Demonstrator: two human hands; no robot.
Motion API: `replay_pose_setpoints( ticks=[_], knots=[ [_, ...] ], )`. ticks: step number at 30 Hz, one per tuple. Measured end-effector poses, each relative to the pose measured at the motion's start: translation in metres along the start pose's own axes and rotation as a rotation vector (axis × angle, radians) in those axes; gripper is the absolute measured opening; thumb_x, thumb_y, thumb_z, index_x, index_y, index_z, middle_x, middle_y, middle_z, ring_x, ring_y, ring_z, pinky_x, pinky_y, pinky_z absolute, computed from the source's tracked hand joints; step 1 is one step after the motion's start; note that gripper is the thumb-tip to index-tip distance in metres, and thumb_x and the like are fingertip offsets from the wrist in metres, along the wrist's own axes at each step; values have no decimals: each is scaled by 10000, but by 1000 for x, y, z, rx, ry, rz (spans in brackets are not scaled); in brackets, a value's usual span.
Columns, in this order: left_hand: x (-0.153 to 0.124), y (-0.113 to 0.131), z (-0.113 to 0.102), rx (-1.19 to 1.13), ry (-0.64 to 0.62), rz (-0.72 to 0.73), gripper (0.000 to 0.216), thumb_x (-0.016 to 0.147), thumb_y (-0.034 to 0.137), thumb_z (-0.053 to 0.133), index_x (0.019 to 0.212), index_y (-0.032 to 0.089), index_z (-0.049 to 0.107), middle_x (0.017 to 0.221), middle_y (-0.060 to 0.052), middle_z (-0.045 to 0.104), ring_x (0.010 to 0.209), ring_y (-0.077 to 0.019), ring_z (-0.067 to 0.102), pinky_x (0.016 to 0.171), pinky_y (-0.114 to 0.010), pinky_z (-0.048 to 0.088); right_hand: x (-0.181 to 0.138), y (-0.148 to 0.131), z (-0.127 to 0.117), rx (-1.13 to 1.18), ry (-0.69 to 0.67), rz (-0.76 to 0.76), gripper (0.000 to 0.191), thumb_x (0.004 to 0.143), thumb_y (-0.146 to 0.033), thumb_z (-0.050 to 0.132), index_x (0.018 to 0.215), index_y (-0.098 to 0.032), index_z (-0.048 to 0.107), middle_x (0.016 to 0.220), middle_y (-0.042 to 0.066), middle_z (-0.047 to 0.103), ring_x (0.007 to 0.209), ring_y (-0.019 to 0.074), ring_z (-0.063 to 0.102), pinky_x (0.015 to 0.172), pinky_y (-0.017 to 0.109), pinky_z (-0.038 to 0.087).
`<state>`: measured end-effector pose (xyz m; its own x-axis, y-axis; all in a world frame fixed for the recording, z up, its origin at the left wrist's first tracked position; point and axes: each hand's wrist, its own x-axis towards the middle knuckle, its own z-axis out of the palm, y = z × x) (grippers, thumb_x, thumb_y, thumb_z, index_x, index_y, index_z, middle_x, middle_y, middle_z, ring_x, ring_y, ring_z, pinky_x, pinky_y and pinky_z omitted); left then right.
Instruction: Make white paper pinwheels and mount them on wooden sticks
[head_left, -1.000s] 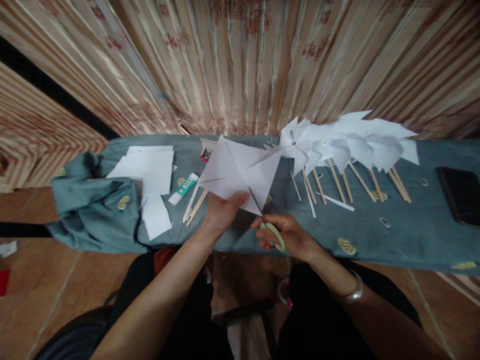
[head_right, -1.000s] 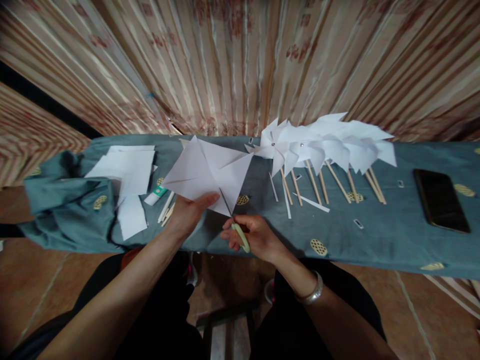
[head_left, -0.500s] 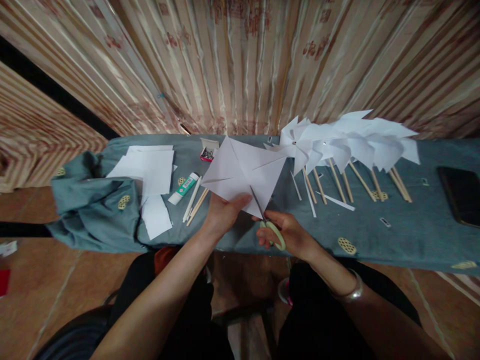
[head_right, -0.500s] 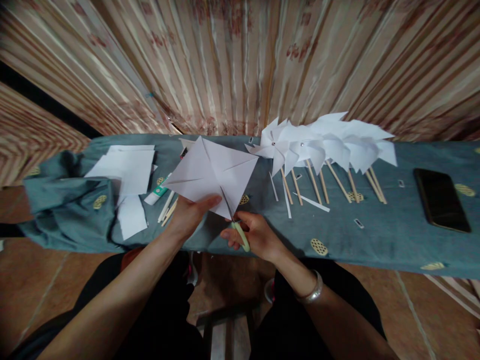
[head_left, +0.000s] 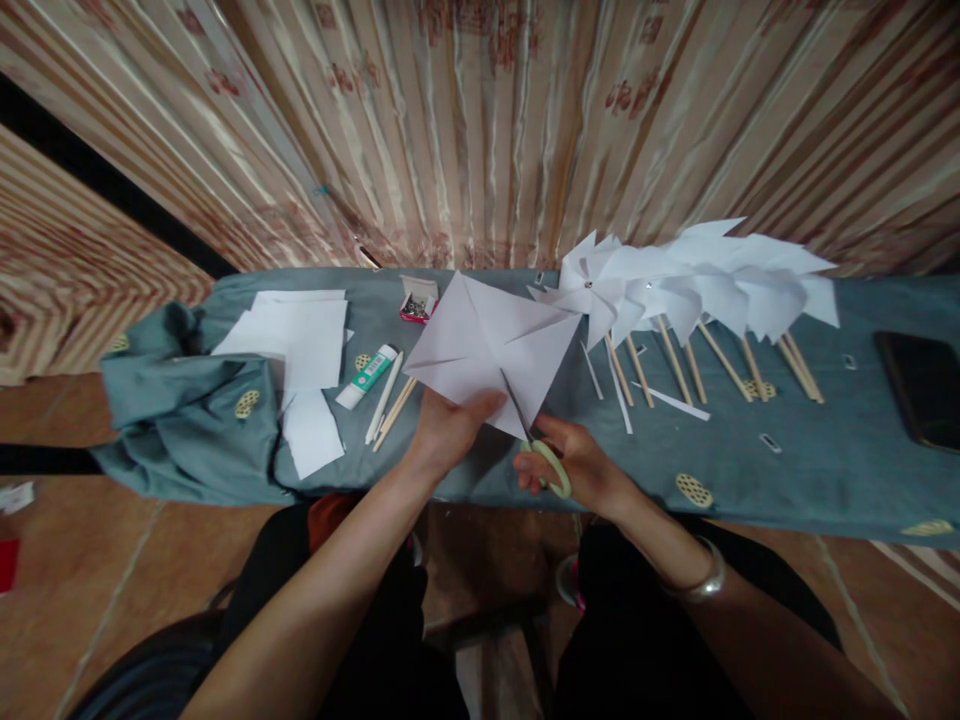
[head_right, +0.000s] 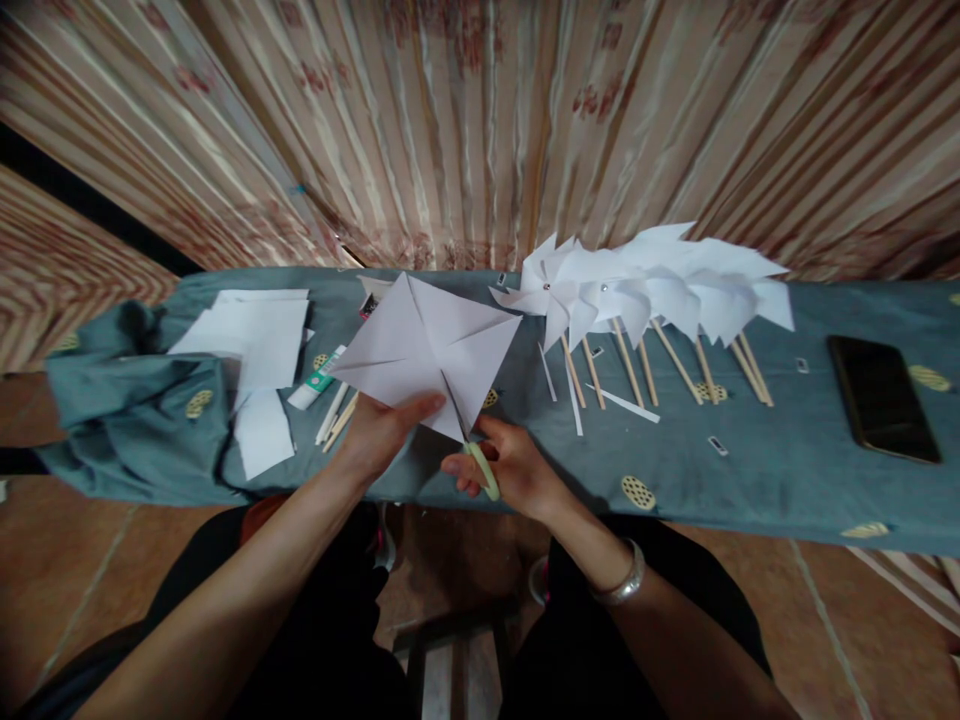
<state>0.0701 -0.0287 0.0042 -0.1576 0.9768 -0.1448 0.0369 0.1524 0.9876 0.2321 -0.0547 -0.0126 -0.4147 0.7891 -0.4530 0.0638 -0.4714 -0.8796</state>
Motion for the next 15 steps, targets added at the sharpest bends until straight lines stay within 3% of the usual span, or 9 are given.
replay_pose_setpoints(
  ticks=[8, 15],
  knots=[
    [1, 0, 1, -9, 8, 9, 221, 592, 278, 730, 779, 210, 633, 799, -47, 701, 735, -229, 634, 714, -371, 536, 0, 1, 1, 4, 5, -16, 415, 593, -463, 800, 730, -192, 517, 511, -39, 618, 408, 90, 526, 393, 194, 379],
    [-1, 1, 1, 7, -14, 8, 230, 593, 263, 727, 797, 213, 633, 809, -43, 700, 752, -230, 625, 726, -373, 532, 1, 1, 1, 25, 14, -3, 406, 580, -444, 793, 779, -185, 551, 509, -35, 622, 405, 94, 524, 387, 195, 377]
  ],
)
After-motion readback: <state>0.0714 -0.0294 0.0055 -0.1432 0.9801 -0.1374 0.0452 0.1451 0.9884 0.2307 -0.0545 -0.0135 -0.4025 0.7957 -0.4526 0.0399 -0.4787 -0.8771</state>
